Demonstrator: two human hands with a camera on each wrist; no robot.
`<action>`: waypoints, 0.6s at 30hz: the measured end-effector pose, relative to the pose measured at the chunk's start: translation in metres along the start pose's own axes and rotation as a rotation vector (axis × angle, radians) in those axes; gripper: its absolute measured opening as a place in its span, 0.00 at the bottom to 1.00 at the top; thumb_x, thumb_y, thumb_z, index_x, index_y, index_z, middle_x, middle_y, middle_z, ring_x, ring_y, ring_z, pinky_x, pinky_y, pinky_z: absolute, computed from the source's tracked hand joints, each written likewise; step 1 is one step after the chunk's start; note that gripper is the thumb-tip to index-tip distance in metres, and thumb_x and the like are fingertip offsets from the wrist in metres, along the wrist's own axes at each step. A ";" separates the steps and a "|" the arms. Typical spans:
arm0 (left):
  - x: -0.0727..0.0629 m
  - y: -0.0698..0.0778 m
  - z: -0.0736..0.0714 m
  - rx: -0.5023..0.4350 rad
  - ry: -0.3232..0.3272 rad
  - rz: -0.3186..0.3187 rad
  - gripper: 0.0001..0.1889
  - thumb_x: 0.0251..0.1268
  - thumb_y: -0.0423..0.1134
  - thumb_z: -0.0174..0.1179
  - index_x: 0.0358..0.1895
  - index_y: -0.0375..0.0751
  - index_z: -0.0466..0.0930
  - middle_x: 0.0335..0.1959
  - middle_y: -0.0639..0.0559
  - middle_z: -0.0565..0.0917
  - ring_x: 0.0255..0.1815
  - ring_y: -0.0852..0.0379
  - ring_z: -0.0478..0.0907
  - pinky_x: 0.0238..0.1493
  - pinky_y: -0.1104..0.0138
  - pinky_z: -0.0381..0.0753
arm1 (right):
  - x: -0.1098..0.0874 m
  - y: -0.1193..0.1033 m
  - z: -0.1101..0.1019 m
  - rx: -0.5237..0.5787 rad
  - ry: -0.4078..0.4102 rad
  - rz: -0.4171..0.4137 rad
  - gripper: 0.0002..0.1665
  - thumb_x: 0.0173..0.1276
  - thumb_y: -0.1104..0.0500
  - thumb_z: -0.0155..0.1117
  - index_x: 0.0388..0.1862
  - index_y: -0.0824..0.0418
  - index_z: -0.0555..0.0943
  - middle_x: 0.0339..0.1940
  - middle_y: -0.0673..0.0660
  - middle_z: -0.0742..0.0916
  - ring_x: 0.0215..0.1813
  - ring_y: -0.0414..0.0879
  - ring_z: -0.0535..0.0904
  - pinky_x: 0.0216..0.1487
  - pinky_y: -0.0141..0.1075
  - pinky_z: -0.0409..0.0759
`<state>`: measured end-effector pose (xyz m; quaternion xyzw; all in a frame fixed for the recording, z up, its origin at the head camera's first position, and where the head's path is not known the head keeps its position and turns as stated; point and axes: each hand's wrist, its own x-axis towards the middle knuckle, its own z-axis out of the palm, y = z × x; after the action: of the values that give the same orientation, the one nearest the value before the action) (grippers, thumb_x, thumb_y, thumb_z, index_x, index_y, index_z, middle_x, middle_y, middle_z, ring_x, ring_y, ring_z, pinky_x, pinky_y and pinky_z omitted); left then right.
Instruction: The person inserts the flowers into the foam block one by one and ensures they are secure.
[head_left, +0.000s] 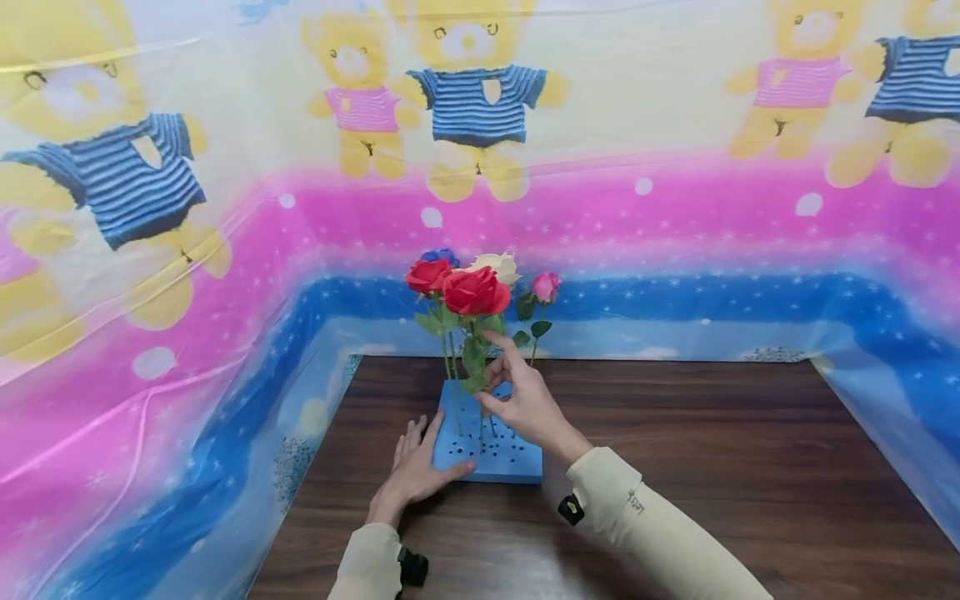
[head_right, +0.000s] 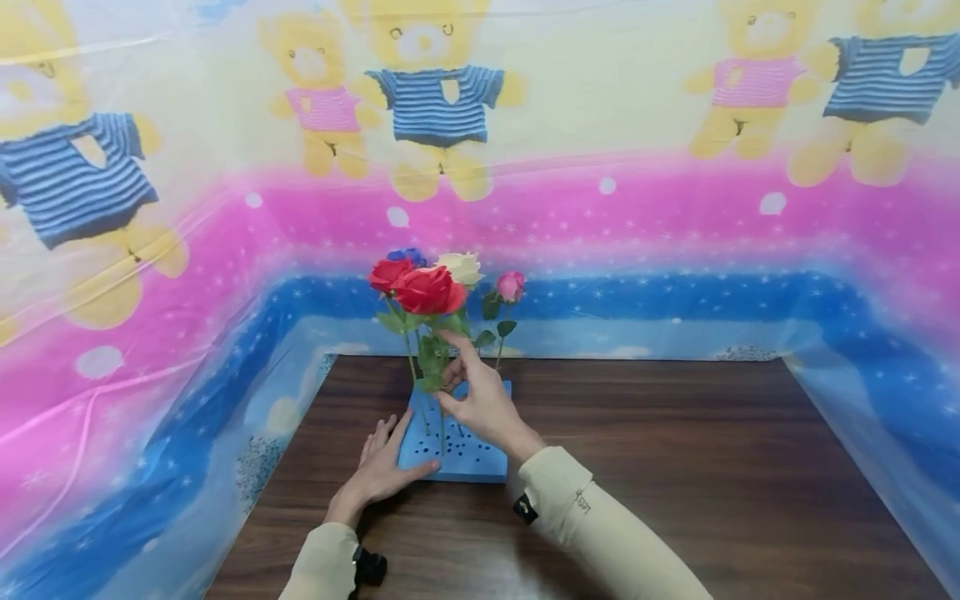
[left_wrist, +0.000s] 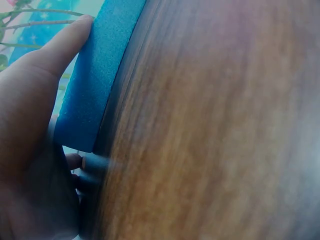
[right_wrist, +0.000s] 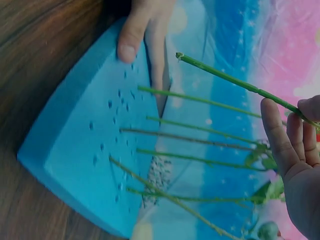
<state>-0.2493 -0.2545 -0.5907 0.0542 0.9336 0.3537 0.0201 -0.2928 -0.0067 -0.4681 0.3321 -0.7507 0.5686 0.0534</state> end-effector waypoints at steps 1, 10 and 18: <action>0.001 -0.001 0.000 0.005 -0.008 -0.012 0.65 0.64 0.78 0.69 0.94 0.48 0.49 0.91 0.26 0.49 0.92 0.24 0.38 0.87 0.28 0.37 | 0.001 0.000 0.003 -0.010 -0.007 0.001 0.58 0.76 0.70 0.75 0.91 0.34 0.58 0.46 0.56 0.83 0.46 0.47 0.89 0.37 0.40 0.94; 0.002 -0.001 -0.005 0.053 -0.044 -0.045 0.63 0.68 0.76 0.68 0.95 0.53 0.45 0.93 0.32 0.47 0.94 0.29 0.36 0.89 0.31 0.38 | 0.015 0.001 0.029 -0.145 -0.046 -0.022 0.57 0.77 0.67 0.75 0.91 0.32 0.57 0.45 0.48 0.83 0.48 0.41 0.86 0.40 0.34 0.91; 0.000 0.002 -0.005 0.048 -0.051 -0.046 0.62 0.69 0.74 0.69 0.95 0.54 0.44 0.93 0.31 0.47 0.93 0.28 0.36 0.89 0.31 0.38 | 0.018 0.014 0.044 -0.180 -0.073 -0.002 0.57 0.78 0.66 0.75 0.91 0.32 0.56 0.46 0.47 0.84 0.48 0.41 0.85 0.41 0.34 0.90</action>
<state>-0.2493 -0.2564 -0.5857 0.0422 0.9419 0.3293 0.0508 -0.3017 -0.0521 -0.4863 0.3472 -0.7999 0.4863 0.0560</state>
